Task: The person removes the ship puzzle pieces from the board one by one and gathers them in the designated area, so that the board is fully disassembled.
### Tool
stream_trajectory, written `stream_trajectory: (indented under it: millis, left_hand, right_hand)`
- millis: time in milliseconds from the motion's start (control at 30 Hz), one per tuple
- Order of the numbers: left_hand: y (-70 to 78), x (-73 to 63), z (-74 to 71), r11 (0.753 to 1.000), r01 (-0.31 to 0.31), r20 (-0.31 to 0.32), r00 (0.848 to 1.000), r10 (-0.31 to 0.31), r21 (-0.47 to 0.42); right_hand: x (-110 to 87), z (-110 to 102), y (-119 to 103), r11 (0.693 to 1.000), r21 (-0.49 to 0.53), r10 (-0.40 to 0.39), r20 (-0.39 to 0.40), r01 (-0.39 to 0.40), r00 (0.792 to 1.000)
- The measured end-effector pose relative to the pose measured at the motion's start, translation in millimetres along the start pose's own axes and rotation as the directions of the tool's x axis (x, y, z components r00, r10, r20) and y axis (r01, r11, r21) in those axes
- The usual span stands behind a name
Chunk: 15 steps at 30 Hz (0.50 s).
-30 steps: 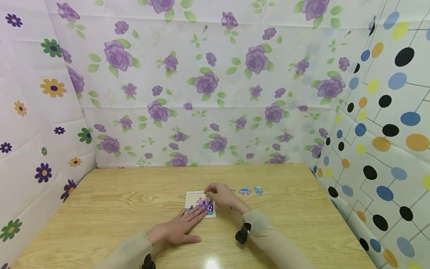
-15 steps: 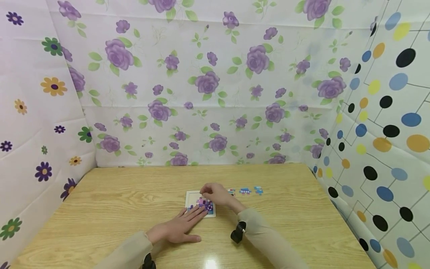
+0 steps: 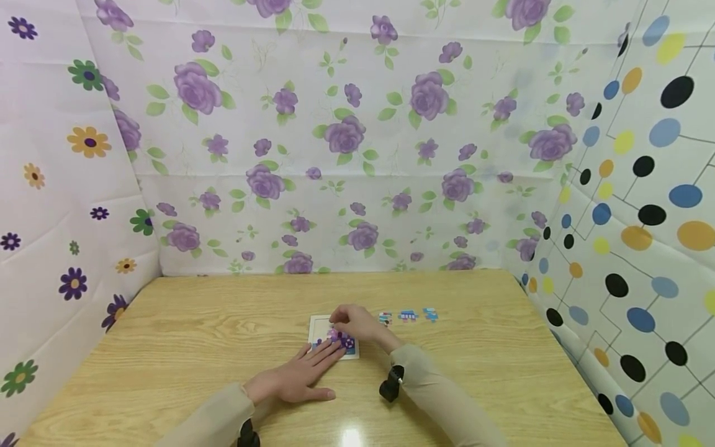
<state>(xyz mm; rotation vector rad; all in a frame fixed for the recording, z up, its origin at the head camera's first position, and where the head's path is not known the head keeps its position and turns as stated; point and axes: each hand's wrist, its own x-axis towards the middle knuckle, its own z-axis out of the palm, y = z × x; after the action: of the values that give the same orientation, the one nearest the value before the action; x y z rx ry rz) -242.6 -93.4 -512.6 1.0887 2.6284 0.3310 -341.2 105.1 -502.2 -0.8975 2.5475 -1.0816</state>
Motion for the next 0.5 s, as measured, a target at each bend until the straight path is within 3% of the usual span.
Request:
stream_trajectory:
  millis: [500]
  left_hand:
    - [0.5,1.3,-1.8,1.000,0.019,0.025,1.000,-0.019,-0.001]
  right_hand:
    - [3.1,6.1,-3.5,0.999,0.034,0.002,0.030,-0.003,1.000]
